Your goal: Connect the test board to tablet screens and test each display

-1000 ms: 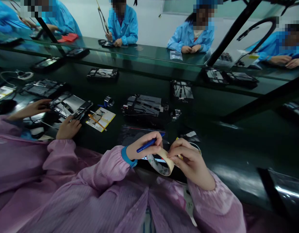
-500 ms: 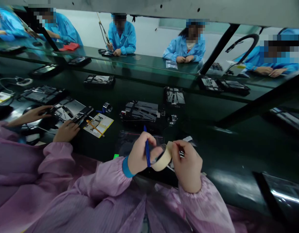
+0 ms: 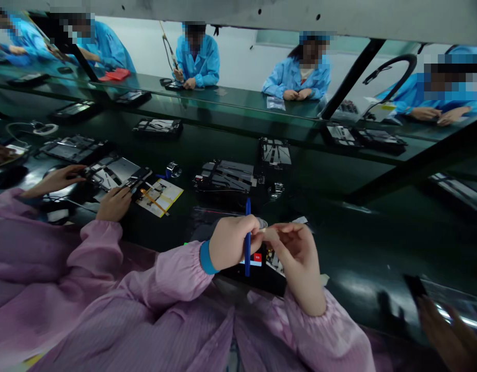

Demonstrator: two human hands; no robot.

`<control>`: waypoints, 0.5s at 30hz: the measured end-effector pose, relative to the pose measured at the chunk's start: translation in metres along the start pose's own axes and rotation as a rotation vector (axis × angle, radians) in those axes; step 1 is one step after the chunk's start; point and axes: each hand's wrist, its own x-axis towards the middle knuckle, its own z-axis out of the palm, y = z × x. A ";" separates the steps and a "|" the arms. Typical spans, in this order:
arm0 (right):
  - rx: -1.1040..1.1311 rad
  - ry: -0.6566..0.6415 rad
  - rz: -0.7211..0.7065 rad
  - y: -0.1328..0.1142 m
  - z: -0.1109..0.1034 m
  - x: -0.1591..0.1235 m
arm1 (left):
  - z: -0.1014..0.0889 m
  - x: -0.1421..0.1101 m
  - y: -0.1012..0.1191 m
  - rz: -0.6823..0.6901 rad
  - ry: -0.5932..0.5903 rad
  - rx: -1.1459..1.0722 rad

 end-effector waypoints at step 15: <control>-0.541 -0.158 -0.390 -0.016 -0.010 0.011 | -0.001 0.002 0.007 0.113 0.146 0.038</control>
